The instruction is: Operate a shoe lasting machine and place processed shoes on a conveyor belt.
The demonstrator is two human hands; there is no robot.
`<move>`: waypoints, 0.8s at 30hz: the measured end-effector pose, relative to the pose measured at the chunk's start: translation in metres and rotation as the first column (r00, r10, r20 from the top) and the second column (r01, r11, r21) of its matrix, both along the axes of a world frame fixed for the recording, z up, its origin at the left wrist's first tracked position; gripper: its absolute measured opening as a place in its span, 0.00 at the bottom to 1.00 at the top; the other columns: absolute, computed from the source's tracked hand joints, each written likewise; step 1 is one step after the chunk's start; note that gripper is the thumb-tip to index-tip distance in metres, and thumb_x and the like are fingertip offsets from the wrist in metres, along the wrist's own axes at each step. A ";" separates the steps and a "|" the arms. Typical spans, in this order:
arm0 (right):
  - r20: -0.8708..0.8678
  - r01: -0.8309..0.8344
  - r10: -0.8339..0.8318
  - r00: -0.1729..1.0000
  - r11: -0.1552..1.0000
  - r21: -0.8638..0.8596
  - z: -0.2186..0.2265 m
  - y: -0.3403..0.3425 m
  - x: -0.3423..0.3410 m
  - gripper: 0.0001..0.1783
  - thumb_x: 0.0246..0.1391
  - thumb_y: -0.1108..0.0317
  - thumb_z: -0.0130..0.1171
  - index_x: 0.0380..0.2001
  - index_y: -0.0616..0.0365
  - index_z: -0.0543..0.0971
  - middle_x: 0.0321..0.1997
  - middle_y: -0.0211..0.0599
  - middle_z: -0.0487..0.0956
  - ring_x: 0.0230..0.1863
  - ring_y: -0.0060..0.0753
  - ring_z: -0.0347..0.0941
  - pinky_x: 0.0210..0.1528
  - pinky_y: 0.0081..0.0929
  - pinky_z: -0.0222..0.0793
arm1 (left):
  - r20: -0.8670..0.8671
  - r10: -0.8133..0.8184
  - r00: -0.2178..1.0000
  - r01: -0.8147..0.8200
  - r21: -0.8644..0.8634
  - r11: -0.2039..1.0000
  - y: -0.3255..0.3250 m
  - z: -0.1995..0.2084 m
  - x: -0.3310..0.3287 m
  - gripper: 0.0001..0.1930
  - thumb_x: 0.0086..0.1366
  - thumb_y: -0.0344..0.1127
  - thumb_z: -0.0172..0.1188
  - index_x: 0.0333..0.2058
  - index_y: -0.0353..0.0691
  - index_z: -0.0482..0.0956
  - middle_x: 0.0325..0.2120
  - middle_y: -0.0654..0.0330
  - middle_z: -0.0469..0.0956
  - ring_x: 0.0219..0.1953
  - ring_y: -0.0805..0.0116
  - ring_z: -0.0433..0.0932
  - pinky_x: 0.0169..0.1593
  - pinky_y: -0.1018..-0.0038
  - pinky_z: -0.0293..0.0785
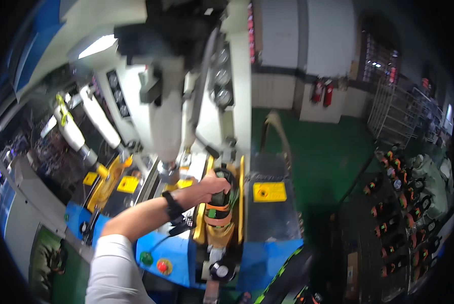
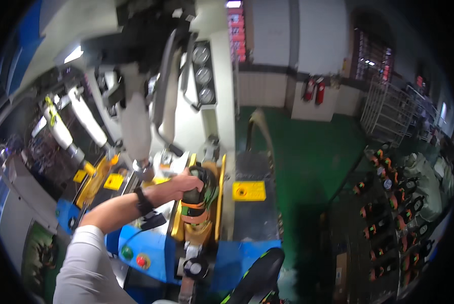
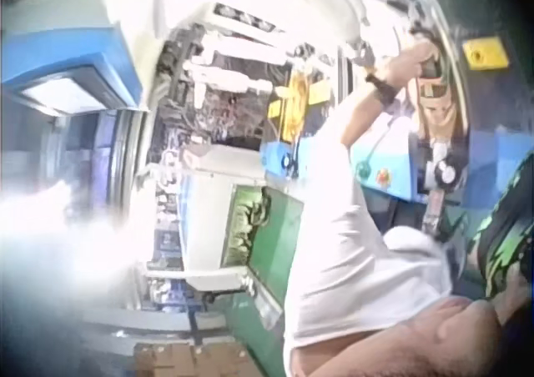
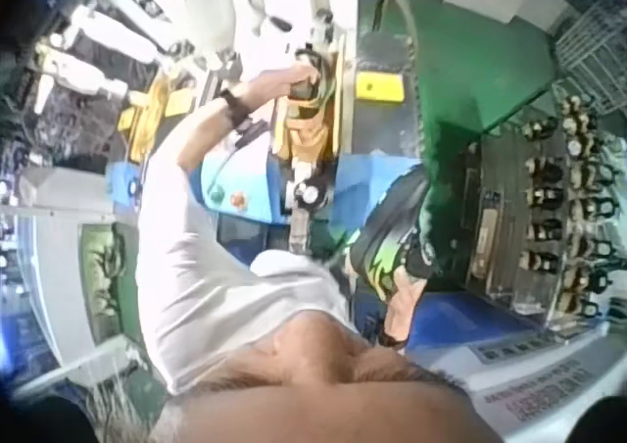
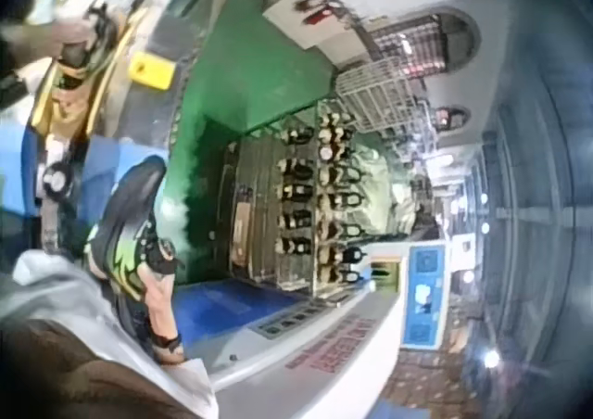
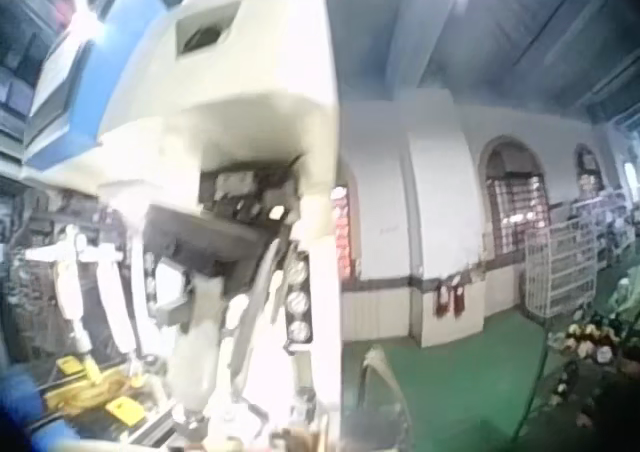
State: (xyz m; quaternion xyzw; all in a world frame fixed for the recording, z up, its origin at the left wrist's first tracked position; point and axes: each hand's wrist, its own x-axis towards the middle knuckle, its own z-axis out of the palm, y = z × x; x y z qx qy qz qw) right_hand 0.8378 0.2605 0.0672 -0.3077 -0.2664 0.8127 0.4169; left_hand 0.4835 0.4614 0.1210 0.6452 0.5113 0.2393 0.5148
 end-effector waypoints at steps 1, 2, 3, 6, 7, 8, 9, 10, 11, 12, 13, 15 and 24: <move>0.042 0.040 -0.039 0.998 0.998 -0.041 0.002 -0.009 0.007 0.27 0.60 0.63 0.53 0.60 0.61 0.66 0.57 0.40 0.73 0.57 0.38 0.71 0.61 0.38 0.65 | -0.035 0.540 0.841 -0.541 -0.094 0.836 -0.060 0.055 0.042 0.23 0.46 0.20 0.60 0.44 0.35 0.71 0.35 0.53 0.75 0.37 0.59 0.78 0.37 0.67 0.78; 0.057 0.031 -0.029 0.998 0.999 -0.035 0.013 -0.005 -0.002 0.26 0.60 0.62 0.53 0.59 0.61 0.66 0.57 0.40 0.73 0.57 0.39 0.71 0.61 0.38 0.65 | 0.095 0.459 0.883 -0.452 -0.081 0.888 -0.094 0.056 0.014 0.26 0.45 0.19 0.60 0.47 0.36 0.69 0.37 0.53 0.75 0.38 0.60 0.78 0.38 0.67 0.78; 0.082 0.026 -0.023 0.996 0.999 -0.038 0.020 0.005 -0.017 0.26 0.60 0.62 0.53 0.59 0.61 0.66 0.57 0.40 0.73 0.57 0.39 0.71 0.61 0.38 0.65 | 0.228 0.362 0.904 -0.357 -0.064 0.932 -0.129 0.039 -0.025 0.30 0.45 0.18 0.60 0.51 0.37 0.67 0.38 0.53 0.74 0.39 0.60 0.78 0.39 0.67 0.78; 0.122 0.010 -0.005 0.992 0.999 -0.034 0.042 0.015 -0.051 0.26 0.60 0.61 0.53 0.59 0.61 0.67 0.57 0.40 0.74 0.57 0.39 0.71 0.61 0.39 0.65 | 0.444 0.635 0.632 -0.383 -0.533 0.754 -0.262 0.061 -0.077 0.37 0.40 0.21 0.63 0.55 0.38 0.66 0.48 0.58 0.73 0.50 0.63 0.74 0.55 0.67 0.71; 0.143 -0.004 0.010 0.990 0.999 -0.043 0.049 0.016 -0.062 0.26 0.60 0.61 0.53 0.59 0.61 0.67 0.56 0.40 0.74 0.57 0.39 0.71 0.61 0.39 0.65 | 0.589 0.611 0.529 -0.293 -0.549 0.783 -0.302 0.051 -0.091 0.42 0.37 0.24 0.64 0.57 0.35 0.63 0.51 0.55 0.72 0.55 0.61 0.71 0.60 0.66 0.67; 0.160 -0.006 0.014 0.987 0.999 -0.053 0.049 0.019 -0.073 0.26 0.60 0.61 0.52 0.59 0.60 0.67 0.56 0.41 0.74 0.57 0.40 0.71 0.61 0.39 0.65 | 0.640 0.662 0.390 -0.443 -0.500 0.744 -0.336 0.061 -0.086 0.39 0.40 0.24 0.62 0.56 0.34 0.64 0.49 0.54 0.73 0.46 0.62 0.77 0.49 0.68 0.77; 0.141 -0.031 0.035 0.989 0.999 -0.025 0.074 0.008 -0.084 0.26 0.60 0.61 0.52 0.59 0.60 0.67 0.56 0.41 0.74 0.57 0.40 0.71 0.61 0.39 0.65 | 0.619 0.705 0.345 -0.512 -0.506 0.695 -0.399 0.066 -0.088 0.46 0.35 0.27 0.63 0.60 0.32 0.60 0.53 0.50 0.71 0.56 0.58 0.71 0.62 0.64 0.64; 0.044 -0.195 0.207 0.977 0.962 -0.191 0.092 0.034 -0.111 0.24 0.61 0.61 0.50 0.58 0.60 0.68 0.55 0.43 0.75 0.56 0.42 0.72 0.59 0.41 0.67 | 0.645 0.727 0.236 -0.577 -0.508 0.639 -0.433 0.073 -0.079 0.47 0.33 0.26 0.63 0.60 0.32 0.60 0.55 0.49 0.69 0.58 0.56 0.69 0.62 0.62 0.64; -0.088 -0.370 0.362 0.928 0.864 -0.341 0.114 0.075 -0.148 0.23 0.62 0.61 0.48 0.57 0.60 0.70 0.54 0.44 0.76 0.55 0.45 0.73 0.58 0.43 0.69 | 0.641 0.740 0.205 -0.731 -0.403 0.551 -0.485 0.044 -0.084 0.39 0.41 0.22 0.59 0.58 0.32 0.63 0.50 0.47 0.74 0.53 0.56 0.74 0.59 0.63 0.67; 0.532 -0.411 0.416 0.738 0.902 -0.135 0.120 0.116 -0.170 0.24 0.62 0.59 0.47 0.56 0.62 0.70 0.53 0.46 0.76 0.53 0.45 0.74 0.56 0.48 0.70 | 0.637 0.749 0.183 -0.729 -0.422 0.538 -0.513 0.031 -0.084 0.39 0.41 0.22 0.59 0.58 0.32 0.63 0.50 0.47 0.74 0.53 0.56 0.74 0.59 0.63 0.67; 0.394 -0.433 0.486 0.780 0.874 -0.221 0.069 0.181 -0.163 0.23 0.62 0.59 0.46 0.54 0.64 0.71 0.54 0.48 0.76 0.51 0.45 0.75 0.51 0.52 0.72 | 0.607 0.786 0.117 -0.743 -0.472 0.475 -0.525 0.023 -0.084 0.36 0.44 0.23 0.58 0.58 0.32 0.63 0.51 0.47 0.73 0.54 0.55 0.73 0.59 0.62 0.66; 0.597 -0.180 0.155 0.787 0.983 -0.018 0.037 0.231 -0.207 0.19 0.56 0.68 0.55 0.49 0.67 0.71 0.47 0.53 0.77 0.44 0.43 0.78 0.44 0.53 0.75 | 0.501 0.864 -0.053 -0.797 -0.543 0.266 -0.552 0.019 -0.080 0.32 0.51 0.26 0.57 0.57 0.32 0.63 0.51 0.47 0.72 0.54 0.54 0.71 0.61 0.60 0.63; 0.784 -0.104 -0.042 0.619 0.985 0.135 -0.010 0.221 -0.255 0.19 0.50 0.77 0.58 0.48 0.67 0.73 0.44 0.46 0.78 0.41 0.38 0.78 0.40 0.37 0.76 | -0.051 0.988 -0.149 -0.979 0.151 -0.140 -0.684 -0.113 -0.091 0.23 0.54 0.34 0.61 0.49 0.33 0.74 0.47 0.41 0.72 0.50 0.47 0.71 0.56 0.56 0.64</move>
